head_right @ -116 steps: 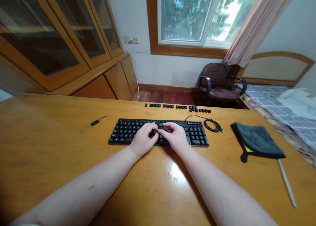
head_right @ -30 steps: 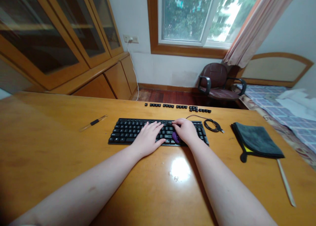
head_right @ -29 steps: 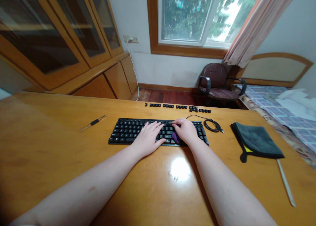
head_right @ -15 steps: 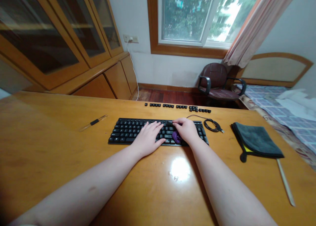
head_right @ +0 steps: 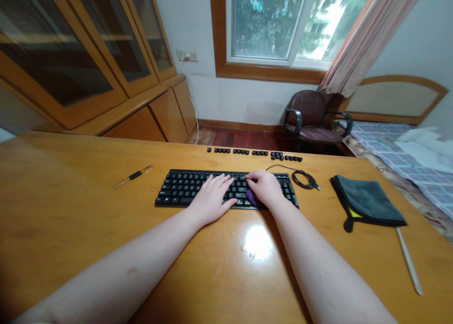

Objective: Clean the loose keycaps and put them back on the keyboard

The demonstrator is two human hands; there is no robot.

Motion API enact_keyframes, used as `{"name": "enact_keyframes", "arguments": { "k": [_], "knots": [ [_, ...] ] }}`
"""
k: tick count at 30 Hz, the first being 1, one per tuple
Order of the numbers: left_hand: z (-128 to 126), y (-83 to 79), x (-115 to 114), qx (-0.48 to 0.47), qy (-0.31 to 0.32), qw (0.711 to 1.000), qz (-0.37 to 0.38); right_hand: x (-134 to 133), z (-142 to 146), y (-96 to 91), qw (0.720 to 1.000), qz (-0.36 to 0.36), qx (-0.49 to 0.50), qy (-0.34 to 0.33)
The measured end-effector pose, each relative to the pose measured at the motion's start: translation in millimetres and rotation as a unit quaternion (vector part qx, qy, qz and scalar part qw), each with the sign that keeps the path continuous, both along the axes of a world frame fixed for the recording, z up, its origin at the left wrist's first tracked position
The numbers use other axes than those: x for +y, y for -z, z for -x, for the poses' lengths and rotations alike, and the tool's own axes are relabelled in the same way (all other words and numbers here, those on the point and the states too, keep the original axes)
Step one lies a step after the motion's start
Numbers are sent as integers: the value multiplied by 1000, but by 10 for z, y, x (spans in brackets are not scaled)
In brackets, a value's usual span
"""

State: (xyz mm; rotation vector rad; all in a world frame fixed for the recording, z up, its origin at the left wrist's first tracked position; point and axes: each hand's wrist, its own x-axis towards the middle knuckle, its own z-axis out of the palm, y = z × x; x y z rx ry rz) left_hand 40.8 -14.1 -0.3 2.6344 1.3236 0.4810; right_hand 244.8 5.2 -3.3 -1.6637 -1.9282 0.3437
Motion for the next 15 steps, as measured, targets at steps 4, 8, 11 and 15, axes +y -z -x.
{"name": "enact_keyframes", "arguments": {
  "k": [4, 8, 11, 15],
  "knots": [
    [4, 13, -1, 1, 0, 1000, -3, -30, 28, -27, 999, -23, -32, -18],
    [1, 16, 0, 7, -1, 1000, -5, -84, 68, -76, 996, -40, -78, -22],
    [-2, 13, 0, 13, -1, 1000, -3, -129, 107, -106, 991, -40, -122, -26],
    [-3, 21, -2, 13, -1, 1000, -3, -179, 186, -130, 982, -32, -184, -16]
  ]
}}
